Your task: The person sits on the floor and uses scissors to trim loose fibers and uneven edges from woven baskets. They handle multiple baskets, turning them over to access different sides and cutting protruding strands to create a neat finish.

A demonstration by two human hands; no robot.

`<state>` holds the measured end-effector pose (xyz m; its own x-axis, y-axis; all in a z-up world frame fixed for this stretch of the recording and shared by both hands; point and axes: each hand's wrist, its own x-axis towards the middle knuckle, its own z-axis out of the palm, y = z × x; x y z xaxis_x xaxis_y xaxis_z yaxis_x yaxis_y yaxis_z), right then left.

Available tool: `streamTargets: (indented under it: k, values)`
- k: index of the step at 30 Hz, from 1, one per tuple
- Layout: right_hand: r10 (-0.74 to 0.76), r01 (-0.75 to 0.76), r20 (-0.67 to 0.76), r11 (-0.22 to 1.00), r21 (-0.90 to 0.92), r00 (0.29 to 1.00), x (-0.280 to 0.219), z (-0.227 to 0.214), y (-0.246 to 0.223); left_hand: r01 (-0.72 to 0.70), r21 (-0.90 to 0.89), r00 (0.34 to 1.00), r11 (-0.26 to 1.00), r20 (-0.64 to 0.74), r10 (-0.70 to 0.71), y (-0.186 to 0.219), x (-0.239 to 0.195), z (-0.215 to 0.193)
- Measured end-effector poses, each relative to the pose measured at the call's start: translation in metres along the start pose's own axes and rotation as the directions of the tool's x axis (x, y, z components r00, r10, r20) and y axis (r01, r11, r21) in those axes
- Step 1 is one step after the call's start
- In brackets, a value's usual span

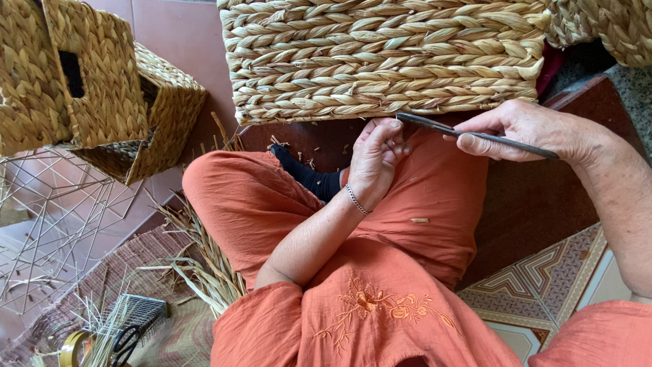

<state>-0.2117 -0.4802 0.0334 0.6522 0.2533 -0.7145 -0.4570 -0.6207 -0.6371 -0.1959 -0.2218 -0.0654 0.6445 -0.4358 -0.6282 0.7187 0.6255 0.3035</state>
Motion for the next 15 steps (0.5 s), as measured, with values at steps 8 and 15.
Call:
streamTargets:
  k: [8, 15]
  values:
    - [0.033, -0.034, 0.03, 0.998, 0.051, 0.999, 0.0018, -0.0001, -0.0038, 0.001, 0.013, 1.0, 1.0, 0.004, -0.001, 0.0038, -0.0035, 0.0061]
    - [0.001, 0.0, -0.021, 0.999, 0.045, 1.0, 0.0025, 0.0045, -0.0096, 0.007, 0.023, 1.0, 1.0, -0.003, -0.007, 0.0036, -0.0015, 0.0053]
